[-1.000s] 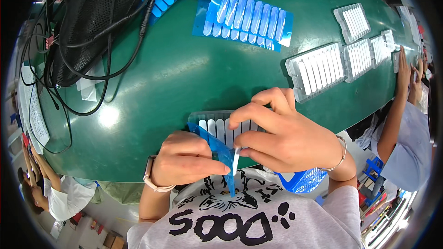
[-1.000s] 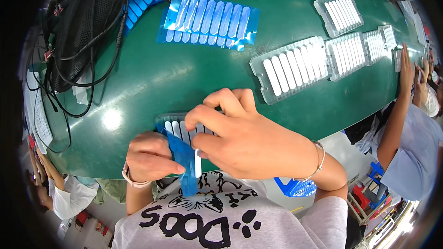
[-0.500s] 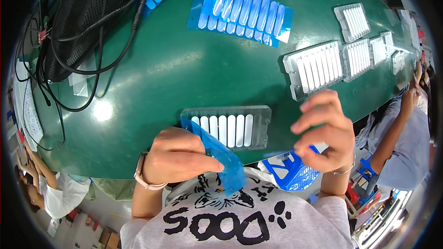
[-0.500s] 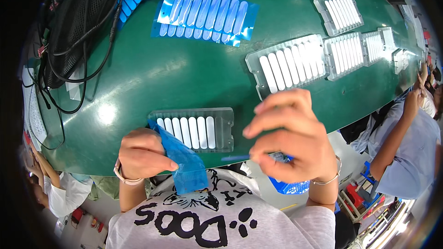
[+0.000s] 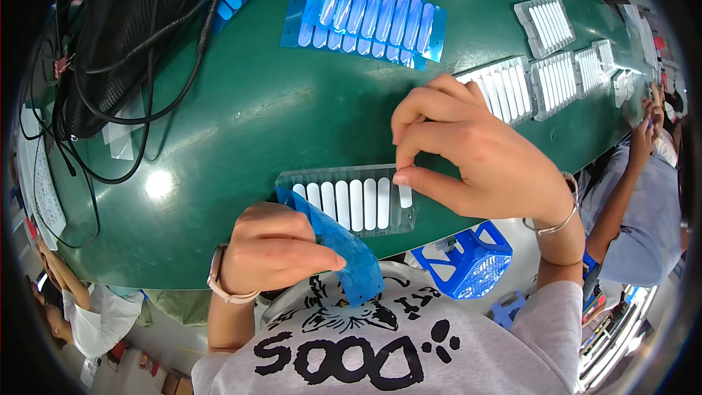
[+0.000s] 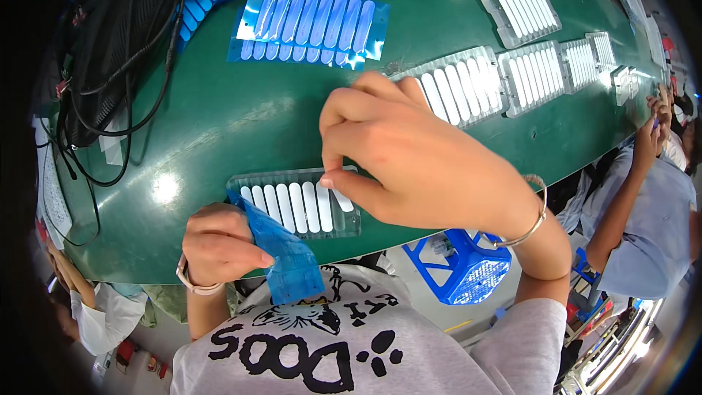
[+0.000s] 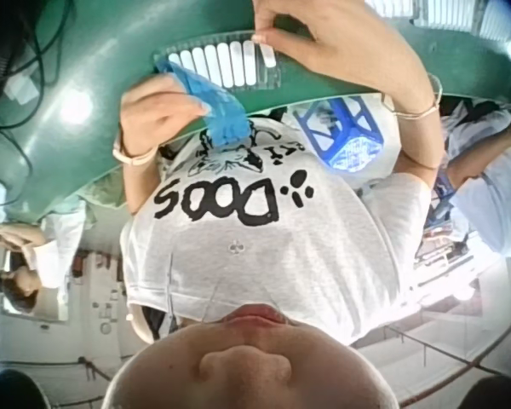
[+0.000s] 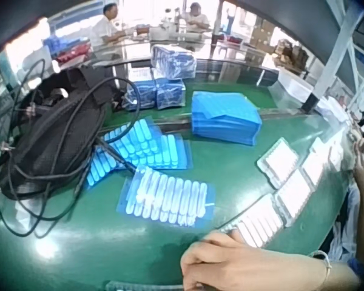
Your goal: The person applies blue adhesive films onto plastic trays holding white components by hand, peeling the protective backing from each film sheet, aligning it onto a tray, and pressing it down.
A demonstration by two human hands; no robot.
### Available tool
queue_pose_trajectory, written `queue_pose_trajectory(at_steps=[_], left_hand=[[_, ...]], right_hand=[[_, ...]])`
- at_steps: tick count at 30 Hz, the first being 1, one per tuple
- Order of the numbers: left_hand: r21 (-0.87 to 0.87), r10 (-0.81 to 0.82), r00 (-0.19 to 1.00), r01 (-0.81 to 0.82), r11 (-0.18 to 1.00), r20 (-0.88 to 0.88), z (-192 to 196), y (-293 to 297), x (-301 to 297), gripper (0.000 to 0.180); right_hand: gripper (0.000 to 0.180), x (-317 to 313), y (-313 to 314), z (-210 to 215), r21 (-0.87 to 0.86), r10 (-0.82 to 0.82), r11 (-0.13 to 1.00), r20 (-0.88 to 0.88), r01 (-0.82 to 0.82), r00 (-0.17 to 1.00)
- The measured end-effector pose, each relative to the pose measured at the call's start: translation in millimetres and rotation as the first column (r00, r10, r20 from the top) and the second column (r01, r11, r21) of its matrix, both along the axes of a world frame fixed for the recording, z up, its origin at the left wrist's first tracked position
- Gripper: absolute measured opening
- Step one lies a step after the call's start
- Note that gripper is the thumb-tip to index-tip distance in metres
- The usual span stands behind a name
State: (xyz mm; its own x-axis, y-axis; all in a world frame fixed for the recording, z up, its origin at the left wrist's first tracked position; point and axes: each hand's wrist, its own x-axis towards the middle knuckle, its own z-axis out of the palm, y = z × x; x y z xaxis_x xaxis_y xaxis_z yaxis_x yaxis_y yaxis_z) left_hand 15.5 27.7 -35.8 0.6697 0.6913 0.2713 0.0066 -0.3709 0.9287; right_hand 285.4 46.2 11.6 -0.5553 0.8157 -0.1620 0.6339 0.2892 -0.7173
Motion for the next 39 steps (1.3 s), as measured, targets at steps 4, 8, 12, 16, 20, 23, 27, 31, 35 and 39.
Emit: queue_pose_trajectory(at_steps=[4,8,12,16,20,23,27,31,35,39], left_hand=[[-0.023,-0.001,1.000,0.001,1.000,0.019,-0.6,0.4,0.1,0.014],[-0.038,0.000,1.000,0.001,0.999,0.026,-1.1,0.2,-0.1,0.015],[-0.045,-0.011,1.000,0.012,0.999,0.027,-1.2,0.1,-0.5,0.017],[-0.028,-0.007,1.000,0.008,1.000,0.028,-0.3,0.3,0.5,0.018],[-0.027,-0.009,0.999,0.010,1.000,0.034,-1.5,0.3,0.1,0.018],[-0.025,0.000,1.000,0.001,1.000,0.030,-1.0,0.1,0.2,0.018],[-0.020,0.023,0.999,-0.023,1.000,0.024,2.0,-0.7,2.4,0.017],[-0.028,0.039,0.997,-0.041,0.999,-0.071,12.1,1.2,7.8,0.018],[-0.044,0.057,0.981,-0.066,0.997,-0.184,20.5,1.6,16.3,0.019],[-0.053,0.054,0.968,-0.069,0.996,-0.244,30.3,1.7,24.3,0.020]], right_hand=[[0.012,-1.6,-15.3,-4.3,-0.002,-0.187,0.982,-0.033,0.188,0.982],[0.013,-10.5,-29.8,-4.7,0.013,-0.310,0.951,0.013,0.310,0.951],[0.017,-16.9,-42.5,-11.3,0.135,-0.395,0.913,0.043,0.386,0.918],[0.022,-23.3,-53.6,-18.4,0.243,-0.449,0.871,0.040,0.427,0.893],[0.031,-25.7,-58.3,-22.2,0.269,-0.545,0.813,0.035,0.517,0.838],[0.033,-26.1,-62.3,-22.5,0.272,-0.528,0.823,0.043,0.498,0.848],[0.030,-25.6,-63.9,-24.0,0.300,-0.515,0.819,0.010,0.489,0.857],[0.029,-35.6,-82.6,-2.5,0.205,-0.364,0.871,-0.339,0.446,0.868],[0.025,-54.6,-101.3,3.3,0.265,-0.386,0.851,-0.268,0.453,0.882],[0.018,-53.5,-106.3,-9.7,0.174,-0.515,0.792,-0.324,0.585,0.794]])
